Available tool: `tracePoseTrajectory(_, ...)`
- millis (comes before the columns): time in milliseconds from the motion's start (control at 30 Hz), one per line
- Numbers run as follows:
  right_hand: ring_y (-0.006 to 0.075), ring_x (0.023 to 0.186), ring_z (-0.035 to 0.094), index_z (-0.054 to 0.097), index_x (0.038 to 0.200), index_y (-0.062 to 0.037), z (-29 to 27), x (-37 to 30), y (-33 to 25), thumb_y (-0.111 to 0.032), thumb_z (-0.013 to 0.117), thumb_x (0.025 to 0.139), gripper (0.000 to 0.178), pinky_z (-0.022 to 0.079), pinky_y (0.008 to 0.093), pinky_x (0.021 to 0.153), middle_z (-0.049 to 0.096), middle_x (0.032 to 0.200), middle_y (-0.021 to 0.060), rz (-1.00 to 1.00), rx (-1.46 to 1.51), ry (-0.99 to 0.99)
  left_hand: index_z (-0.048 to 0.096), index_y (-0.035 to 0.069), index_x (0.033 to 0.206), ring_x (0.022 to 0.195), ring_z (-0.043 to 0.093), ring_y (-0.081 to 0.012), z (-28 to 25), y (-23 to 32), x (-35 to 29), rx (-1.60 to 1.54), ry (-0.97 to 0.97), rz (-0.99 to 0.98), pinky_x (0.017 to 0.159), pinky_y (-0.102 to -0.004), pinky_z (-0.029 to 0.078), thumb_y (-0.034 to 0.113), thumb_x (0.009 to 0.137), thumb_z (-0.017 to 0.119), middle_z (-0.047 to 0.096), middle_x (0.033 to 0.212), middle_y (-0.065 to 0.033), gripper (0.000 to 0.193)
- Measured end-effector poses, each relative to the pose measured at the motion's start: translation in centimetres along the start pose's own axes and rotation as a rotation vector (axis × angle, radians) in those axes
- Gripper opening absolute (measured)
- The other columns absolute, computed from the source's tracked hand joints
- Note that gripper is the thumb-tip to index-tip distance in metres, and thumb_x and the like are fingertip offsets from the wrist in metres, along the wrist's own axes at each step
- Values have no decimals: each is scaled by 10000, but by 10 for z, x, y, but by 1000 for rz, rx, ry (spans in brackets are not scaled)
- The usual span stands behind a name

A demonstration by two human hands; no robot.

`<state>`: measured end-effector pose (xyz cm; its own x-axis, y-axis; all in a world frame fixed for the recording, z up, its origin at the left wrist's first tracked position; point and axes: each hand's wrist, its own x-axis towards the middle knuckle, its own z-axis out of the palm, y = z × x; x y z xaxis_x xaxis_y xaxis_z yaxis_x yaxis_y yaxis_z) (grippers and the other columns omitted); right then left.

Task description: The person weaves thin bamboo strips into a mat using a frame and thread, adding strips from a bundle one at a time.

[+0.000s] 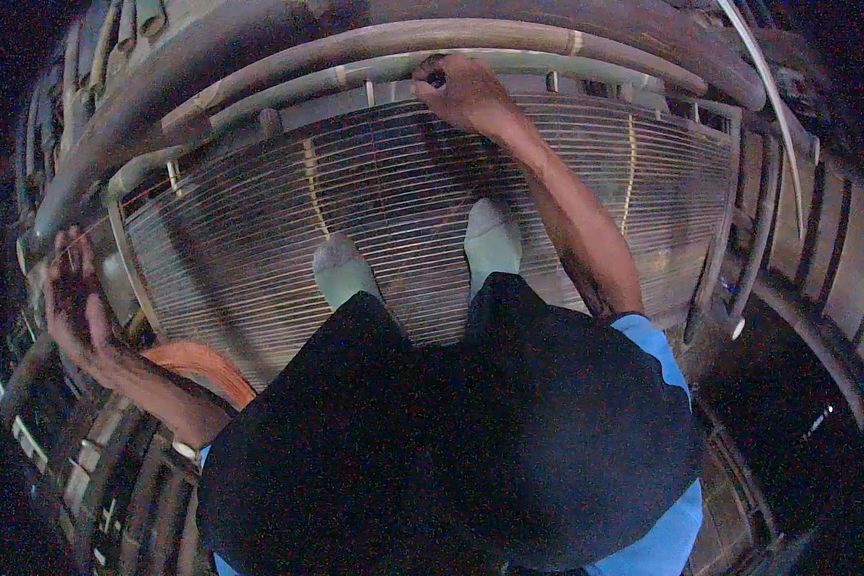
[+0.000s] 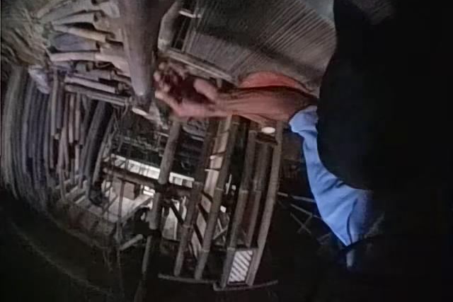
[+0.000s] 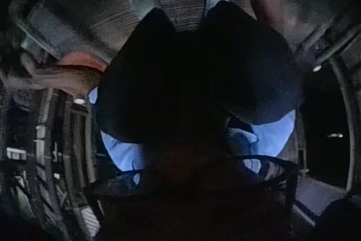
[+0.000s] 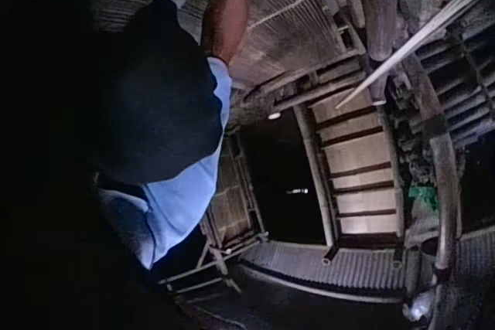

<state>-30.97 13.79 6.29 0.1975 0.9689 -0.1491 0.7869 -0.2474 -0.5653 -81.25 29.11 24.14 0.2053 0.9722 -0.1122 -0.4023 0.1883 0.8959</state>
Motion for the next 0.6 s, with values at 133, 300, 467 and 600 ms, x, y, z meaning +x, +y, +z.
tracePoseTrajectory(133, 268, 1028, 670, 698, 1117, -103, 13, 20, 7, -323, 626, 910, 311, 504, 373, 907, 700, 1104, 125, 108, 3, -177, 457, -145, 1278, 1205, 518, -307, -34, 15, -5, -325, 126, 185, 1033, -448, 453, 103, 1024, 433, 495, 1342, -280, 355)
tracePoseTrajectory(300, 295, 1159, 604, 643, 1218, -67, 45, 51, 44, -281, 515, 962, 357, 439, 375, 1023, 659, 1212, 159, 3, 126, -516, 554, 20, 1338, 915, 560, -165, 82, -101, 7, 678, 221, 30, 812, -314, 451, 95, 957, 528, 641, 1155, -115, 389)
tracePoseTrajectory(467, 316, 1234, 549, 577, 1296, -61, 84, 78, 40, -302, 452, 974, 421, 377, 382, 1082, 615, 1283, 180, -251, -86, -735, 732, 83, 1031, 923, 663, -252, 161, -227, 3, 1370, -133, 444, 835, -361, 511, 11, 796, 609, 701, 981, -130, 274)
tracePoseTrajectory(600, 301, 1286, 508, 536, 1343, -94, 75, 59, 43, -323, 418, 960, 462, 365, 413, 1096, 553, 1376, 151, -53, 158, -707, 745, 155, 1013, 825, 686, -306, 191, -302, 16, 1289, -212, 158, 752, -418, 535, 114, 767, 646, 711, 944, -130, 267)
